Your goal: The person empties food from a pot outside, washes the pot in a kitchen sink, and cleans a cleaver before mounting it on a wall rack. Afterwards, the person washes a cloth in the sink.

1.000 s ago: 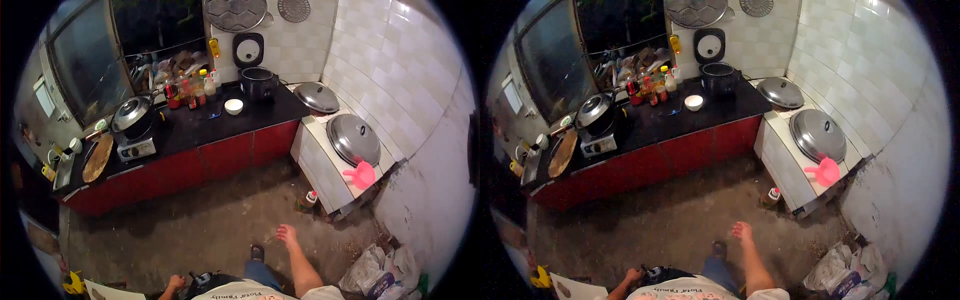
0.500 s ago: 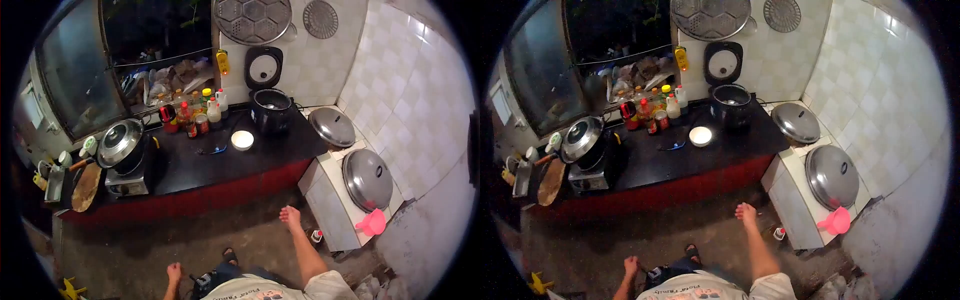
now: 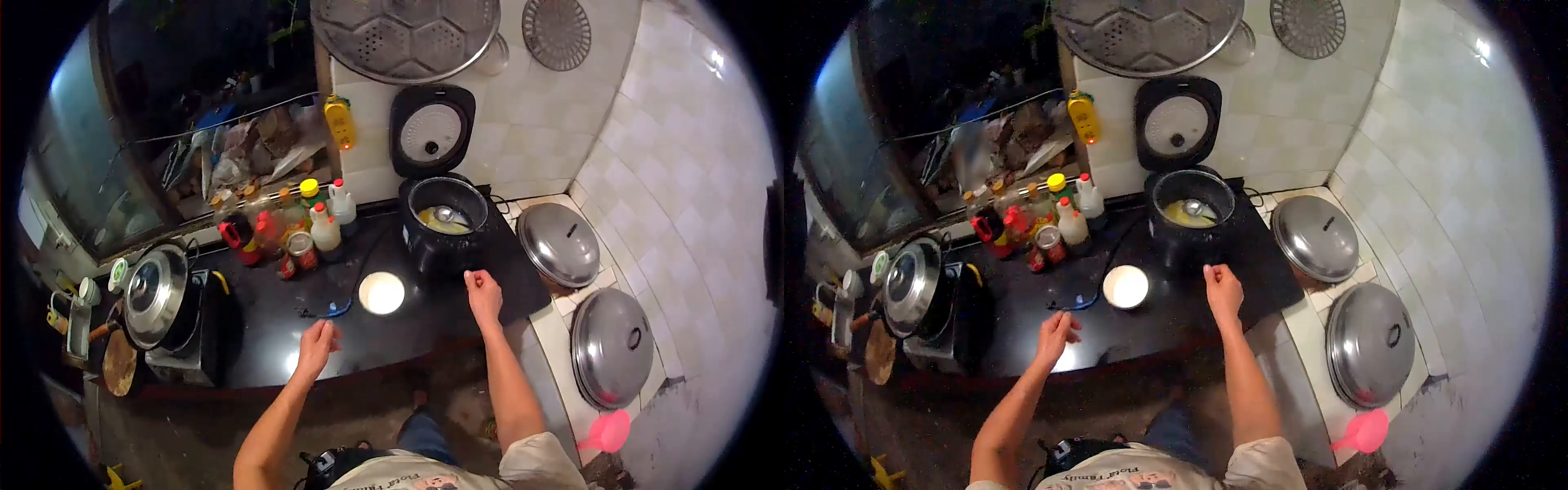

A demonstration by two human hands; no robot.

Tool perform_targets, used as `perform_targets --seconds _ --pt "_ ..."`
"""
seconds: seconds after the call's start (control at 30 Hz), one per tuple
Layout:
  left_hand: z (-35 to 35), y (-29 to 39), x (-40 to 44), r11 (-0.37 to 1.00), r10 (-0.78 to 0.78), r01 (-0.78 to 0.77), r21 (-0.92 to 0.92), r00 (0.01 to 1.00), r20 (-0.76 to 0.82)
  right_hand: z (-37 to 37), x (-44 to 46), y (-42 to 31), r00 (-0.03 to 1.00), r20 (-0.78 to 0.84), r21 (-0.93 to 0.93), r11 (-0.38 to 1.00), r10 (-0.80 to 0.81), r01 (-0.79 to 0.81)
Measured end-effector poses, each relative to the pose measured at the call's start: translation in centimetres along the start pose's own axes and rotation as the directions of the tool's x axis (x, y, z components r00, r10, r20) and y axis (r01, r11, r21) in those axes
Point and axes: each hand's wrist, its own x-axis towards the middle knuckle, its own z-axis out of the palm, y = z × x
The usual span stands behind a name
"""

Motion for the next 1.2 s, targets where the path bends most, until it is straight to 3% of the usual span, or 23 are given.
perform_targets --seconds 0.23,0.27,0.33,0.37,0.47,0.53,0.6,0.67,0.7,0.87,1.0,1.2 --pt "13.8 8.1 18.6 0.948 0.181 -0.202 0.246 0.978 0.105 2.0 13.7 0.7 0.991 0.119 -0.416 0.909 0.064 -0.009" --pt "15.4 9.2 21.0 0.927 0.2 -0.217 0.306 0.976 0.084 2.1 15.0 0.6 0.984 0.15 -0.4 0.916 0.098 -0.03" --pt "17.9 7.7 26.7 0.83 0.395 -0.364 0.422 0.919 0.016 1.6 17.0 0.1 0.963 0.217 -0.376 0.924 0.16 -0.069" --pt "18.9 8.2 28.3 0.813 0.359 -0.305 0.496 0.933 -0.016 1.9 17.9 0.8 0.967 0.2 -0.368 0.927 0.158 -0.075" --pt "21.0 8.9 32.5 0.715 0.29 -0.169 0.679 0.955 -0.067 2.5 20.0 3.6 0.967 0.209 -0.25 0.964 0.148 -0.093" --pt "22.1 9.7 34.2 0.578 0.216 -0.079 0.812 0.975 -0.059 1.9 20.3 3.8 0.917 0.313 0.055 0.959 0.249 -0.279" --pt "23.1 10.7 35.1 0.506 0.162 0.011 0.863 0.981 -0.107 1.5 20.1 3.4 0.869 0.387 0.328 0.835 0.309 -0.442" --pt "23.9 10.9 35.7 0.439 0.147 0.087 0.894 0.975 -0.166 2.2 19.6 3.0 0.834 0.426 0.56 0.622 0.351 -0.547" --pt "23.9 10.6 36.3 0.431 0.145 0.079 0.899 0.977 -0.156 2.5 19.7 2.7 0.812 0.424 0.576 0.572 0.401 -0.584" --pt "22.7 10.1 37.0 0.468 0.218 -0.013 0.884 0.971 -0.1 2.7 20.6 3.6 0.86 0.376 0.613 0.603 0.345 -0.51" --pt "21.4 11.9 35.7 0.607 0.275 -0.098 0.788 0.957 -0.093 0.7 21.4 1.9 0.914 0.327 0.702 0.585 0.24 -0.405" --pt "19.0 16.2 30.2 0.778 0.244 -0.11 0.618 0.96 -0.135 -4.1 20.6 -2.7 0.955 0.296 0.685 0.698 -0.003 -0.21"
